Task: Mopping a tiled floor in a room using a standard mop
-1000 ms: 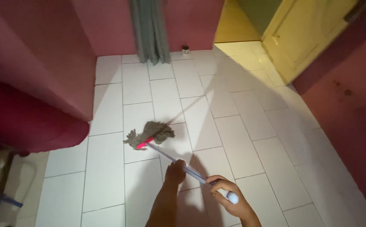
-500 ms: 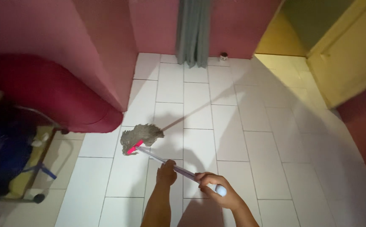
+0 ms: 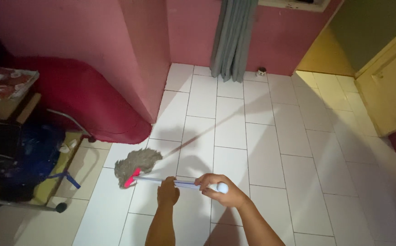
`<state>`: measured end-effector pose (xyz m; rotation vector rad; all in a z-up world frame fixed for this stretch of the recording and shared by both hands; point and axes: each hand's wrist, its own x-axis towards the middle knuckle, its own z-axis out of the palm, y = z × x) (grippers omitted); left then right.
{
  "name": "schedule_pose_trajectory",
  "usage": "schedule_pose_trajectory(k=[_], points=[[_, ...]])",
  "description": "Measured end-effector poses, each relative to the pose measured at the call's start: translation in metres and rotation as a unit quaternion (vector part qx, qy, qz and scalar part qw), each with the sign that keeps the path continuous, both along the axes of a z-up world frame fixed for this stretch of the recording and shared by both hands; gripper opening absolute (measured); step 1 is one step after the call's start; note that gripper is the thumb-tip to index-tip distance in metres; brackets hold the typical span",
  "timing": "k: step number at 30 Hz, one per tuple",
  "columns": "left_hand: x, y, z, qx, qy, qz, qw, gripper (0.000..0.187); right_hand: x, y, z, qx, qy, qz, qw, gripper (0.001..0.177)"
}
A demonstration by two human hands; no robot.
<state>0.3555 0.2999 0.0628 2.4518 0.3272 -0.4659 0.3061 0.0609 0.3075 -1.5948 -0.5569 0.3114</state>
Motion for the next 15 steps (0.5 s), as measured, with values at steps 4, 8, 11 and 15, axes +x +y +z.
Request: schedule_pose_trajectory(k=[4, 8, 11, 15], points=[[0.001, 0.027, -0.041, 0.043, -0.092, -0.023, 0.995, 0.042, 0.023, 0.015, -0.024, -0.010, 0.002, -0.006, 1.000, 0.013], [-0.019, 0.026, 0.022, -0.028, 0.017, 0.103, 0.994, 0.024, 0.021, 0.024, -0.009, -0.032, 0.056, -0.035, 0.997, 0.014], [-0.022, 0.024, 0.006, -0.041, -0.024, 0.091, 0.995, 0.024, 0.017, 0.034, -0.004, -0.053, 0.102, -0.074, 0.991, 0.010], [-0.017, 0.012, -0.031, -0.086, -0.091, 0.198, 0.972, 0.036, 0.016, 0.044, -0.021, 0.103, 0.060, -0.044, 0.992, 0.010]])
